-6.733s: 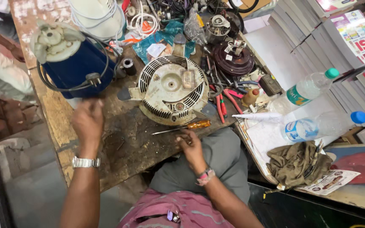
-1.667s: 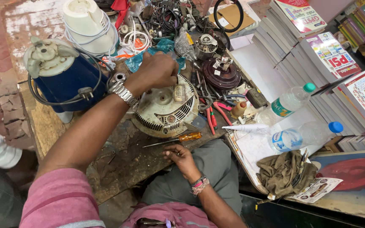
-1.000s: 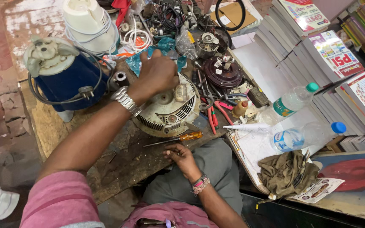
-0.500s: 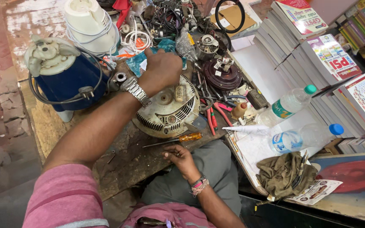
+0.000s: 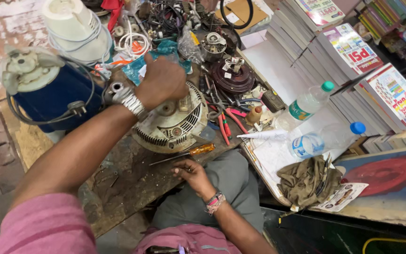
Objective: The person uses a screwdriver to loosen and remove screws from the base of a small appliance, then lifts off the top housing to expose the internal components. The person continues to manipulate the housing and internal parts while seated at a cluttered workbench.
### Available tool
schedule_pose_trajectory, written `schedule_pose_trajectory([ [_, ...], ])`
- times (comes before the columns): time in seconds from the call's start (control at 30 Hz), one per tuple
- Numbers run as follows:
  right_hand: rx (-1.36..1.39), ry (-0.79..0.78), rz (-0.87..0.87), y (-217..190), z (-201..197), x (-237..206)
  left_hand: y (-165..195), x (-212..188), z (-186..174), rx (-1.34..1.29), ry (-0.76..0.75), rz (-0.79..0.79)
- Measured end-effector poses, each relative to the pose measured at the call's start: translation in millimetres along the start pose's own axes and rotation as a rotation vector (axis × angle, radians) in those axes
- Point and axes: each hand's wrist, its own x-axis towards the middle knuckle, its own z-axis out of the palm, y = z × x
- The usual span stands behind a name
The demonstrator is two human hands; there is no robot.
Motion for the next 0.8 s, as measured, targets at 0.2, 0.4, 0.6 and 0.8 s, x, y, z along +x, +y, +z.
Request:
schedule_pose_trajectory([
  [0.2,-0.025,-0.008,-0.029,-8,2,-3,-6,-9,17,0.065,0.17,0.161],
  [0.4,0.046,-0.013,0.01,-7,2,-3,-18,-3,14,0.037,0.074,0.118],
  [0.6,0.03,-0.006,0.024,-2,1,-1,-24,-15,5,-0.191,0.29,0.205],
  [0.8,0.054,0.001,0.046,-1,1,1,-24,-28,-7,-0.297,0.127,0.125],
])
